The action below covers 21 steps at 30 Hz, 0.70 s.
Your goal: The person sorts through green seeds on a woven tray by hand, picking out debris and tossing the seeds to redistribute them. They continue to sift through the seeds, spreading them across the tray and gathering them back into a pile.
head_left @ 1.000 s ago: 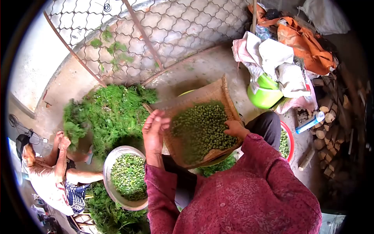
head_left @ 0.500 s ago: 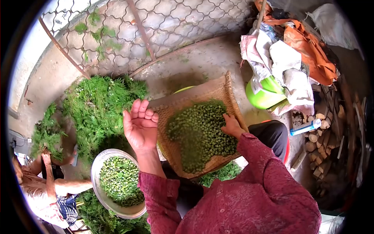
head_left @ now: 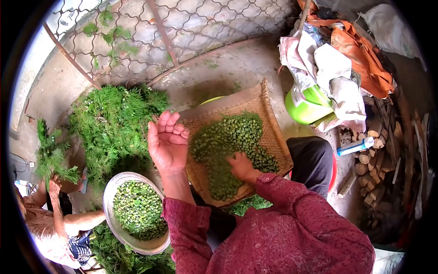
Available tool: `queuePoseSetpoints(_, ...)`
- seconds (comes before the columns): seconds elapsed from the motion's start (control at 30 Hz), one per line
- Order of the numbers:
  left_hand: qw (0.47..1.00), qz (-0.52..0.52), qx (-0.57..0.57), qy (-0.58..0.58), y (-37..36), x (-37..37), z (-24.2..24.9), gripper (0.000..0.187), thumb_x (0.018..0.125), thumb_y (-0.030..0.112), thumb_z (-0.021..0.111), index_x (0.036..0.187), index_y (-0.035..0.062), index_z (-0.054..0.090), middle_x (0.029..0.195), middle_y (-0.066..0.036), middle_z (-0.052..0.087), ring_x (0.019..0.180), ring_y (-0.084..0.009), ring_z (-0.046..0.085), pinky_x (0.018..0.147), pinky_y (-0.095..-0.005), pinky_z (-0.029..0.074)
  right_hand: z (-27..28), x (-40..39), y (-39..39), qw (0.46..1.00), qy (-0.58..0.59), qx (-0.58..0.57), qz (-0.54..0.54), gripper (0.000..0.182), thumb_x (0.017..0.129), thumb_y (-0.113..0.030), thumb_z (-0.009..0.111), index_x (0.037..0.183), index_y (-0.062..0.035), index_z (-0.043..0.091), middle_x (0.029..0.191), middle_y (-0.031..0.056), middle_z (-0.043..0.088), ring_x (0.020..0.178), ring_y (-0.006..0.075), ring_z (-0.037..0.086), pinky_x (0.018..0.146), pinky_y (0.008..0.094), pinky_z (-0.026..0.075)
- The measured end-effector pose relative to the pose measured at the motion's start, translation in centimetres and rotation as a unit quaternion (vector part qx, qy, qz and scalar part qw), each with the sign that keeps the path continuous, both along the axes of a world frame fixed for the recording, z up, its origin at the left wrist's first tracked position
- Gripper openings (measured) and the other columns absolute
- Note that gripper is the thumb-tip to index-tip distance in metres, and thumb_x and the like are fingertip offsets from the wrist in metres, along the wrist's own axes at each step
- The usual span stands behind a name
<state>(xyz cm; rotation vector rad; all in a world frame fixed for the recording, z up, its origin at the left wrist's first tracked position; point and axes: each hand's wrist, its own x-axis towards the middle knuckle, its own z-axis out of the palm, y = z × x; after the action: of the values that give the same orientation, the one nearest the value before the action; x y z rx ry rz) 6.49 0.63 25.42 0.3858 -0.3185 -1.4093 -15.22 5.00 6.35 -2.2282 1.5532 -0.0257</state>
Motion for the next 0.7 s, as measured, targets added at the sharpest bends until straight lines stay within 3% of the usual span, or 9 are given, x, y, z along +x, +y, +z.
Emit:
queuePoseSetpoints(0.07, 1.000, -0.003, 0.002, -0.006, 0.0, 0.0, -0.2, 0.042, 0.086, 0.039, 0.050, 0.102, 0.0012, 0.058, 0.094, -0.010, 0.063, 0.072, -0.0170, 0.053, 0.067, -0.0309, 0.043, 0.4, 0.0, 0.3, 0.994, -0.089, 0.040, 0.041, 0.042, 0.070, -0.018, 0.061, 0.111, -0.0101, 0.054, 0.104, 0.0167, 0.049, 0.101, 0.0357, 0.045, 0.082, 0.0441, 0.040)
queuePoseSetpoints(0.13, 1.000, -0.007, -0.001, -0.008, 0.1, 0.1, -0.3, 0.042, 0.087, 0.039, 0.050, 0.102, 0.0013, 0.058, 0.093, -0.010, 0.063, 0.072, -0.0170, 0.053, 0.067, -0.0310, 0.043, 1.7, -1.9, -0.1, 0.985, -0.110, -0.033, 0.128, 0.038, 0.071, -0.019, 0.060, 0.107, -0.0079, 0.057, 0.105, 0.0178, 0.050, 0.100, 0.0348, 0.046, 0.082, 0.0424, 0.041)
queuePoseSetpoints(0.2, 1.000, -0.008, -0.004, -0.010, 0.3, 0.4, -0.5, 0.042, 0.087, 0.039, 0.050, 0.102, 0.0013, 0.058, 0.093, -0.011, 0.063, 0.072, -0.0170, 0.053, 0.067, -0.0311, 0.044, 1.7, -4.4, -1.4, 0.989, -0.125, -0.028, 0.067, 0.036, 0.070, -0.021, 0.060, 0.103, -0.0052, 0.060, 0.106, 0.0190, 0.052, 0.100, 0.0342, 0.048, 0.084, 0.0411, 0.041)
queuePoseSetpoints(0.23, 1.000, -0.008, -0.007, -0.011, 0.3, 0.4, -0.6, 0.042, 0.087, 0.039, 0.049, 0.102, 0.0013, 0.058, 0.093, -0.011, 0.063, 0.072, -0.0170, 0.053, 0.067, -0.0311, 0.044, 0.5, -5.8, -2.2, 0.991, -0.128, 0.012, -0.039, 0.037, 0.070, -0.022, 0.061, 0.101, -0.0037, 0.060, 0.108, 0.0196, 0.053, 0.099, 0.0341, 0.049, 0.085, 0.0407, 0.040)
queuePoseSetpoints(0.3, 1.000, -0.008, -0.008, -0.013, 0.2, 0.5, -0.6, 0.042, 0.087, 0.039, 0.049, 0.102, 0.0013, 0.058, 0.093, -0.011, 0.063, 0.072, -0.0170, 0.053, 0.067, -0.0312, 0.044, -2.5, -9.9, -3.1, 0.987, -0.106, -0.095, -0.072, 0.039, 0.070, -0.021, 0.062, 0.105, -0.0036, 0.058, 0.098, 0.0177, 0.057, 0.093, 0.0326, 0.054, 0.081, 0.0414, 0.043)
queuePoseSetpoints(0.4, 1.000, -0.006, -0.004, -0.018, 0.2, 0.2, -0.5, 0.042, 0.087, 0.039, 0.050, 0.103, 0.0011, 0.058, 0.092, -0.011, 0.063, 0.072, -0.0168, 0.053, 0.067, -0.0310, 0.044, 0.6, -11.8, -4.5, 0.986, -0.089, 0.010, -0.141, 0.035, 0.070, -0.021, 0.063, 0.100, -0.0016, 0.059, 0.093, 0.0178, 0.060, 0.082, 0.0307, 0.059, 0.074, 0.0409, 0.047)
queuePoseSetpoints(0.5, 1.000, -0.006, -0.001, -0.022, 0.2, -0.3, -0.2, 0.043, 0.087, 0.039, 0.050, 0.103, 0.0008, 0.058, 0.092, -0.011, 0.063, 0.072, -0.0165, 0.053, 0.067, -0.0306, 0.044, -1.2, -12.4, -5.6, 0.980, -0.122, -0.046, -0.152, 0.033, 0.071, -0.019, 0.064, 0.097, -0.0006, 0.060, 0.088, 0.0175, 0.061, 0.076, 0.0295, 0.060, 0.070, 0.0400, 0.048)
queuePoseSetpoints(0.7, 1.000, 0.003, 0.009, -0.030, 0.3, -0.3, -0.2, 0.043, 0.087, 0.039, 0.050, 0.102, 0.0003, 0.058, 0.091, -0.011, 0.063, 0.071, -0.0163, 0.052, 0.066, -0.0299, 0.043, -0.8, -9.5, -7.3, 0.986, -0.113, -0.007, -0.118, 0.026, 0.072, -0.013, 0.061, 0.096, -0.0023, 0.061, 0.093, 0.0189, 0.059, 0.087, 0.0354, 0.055, 0.076, 0.0443, 0.045)
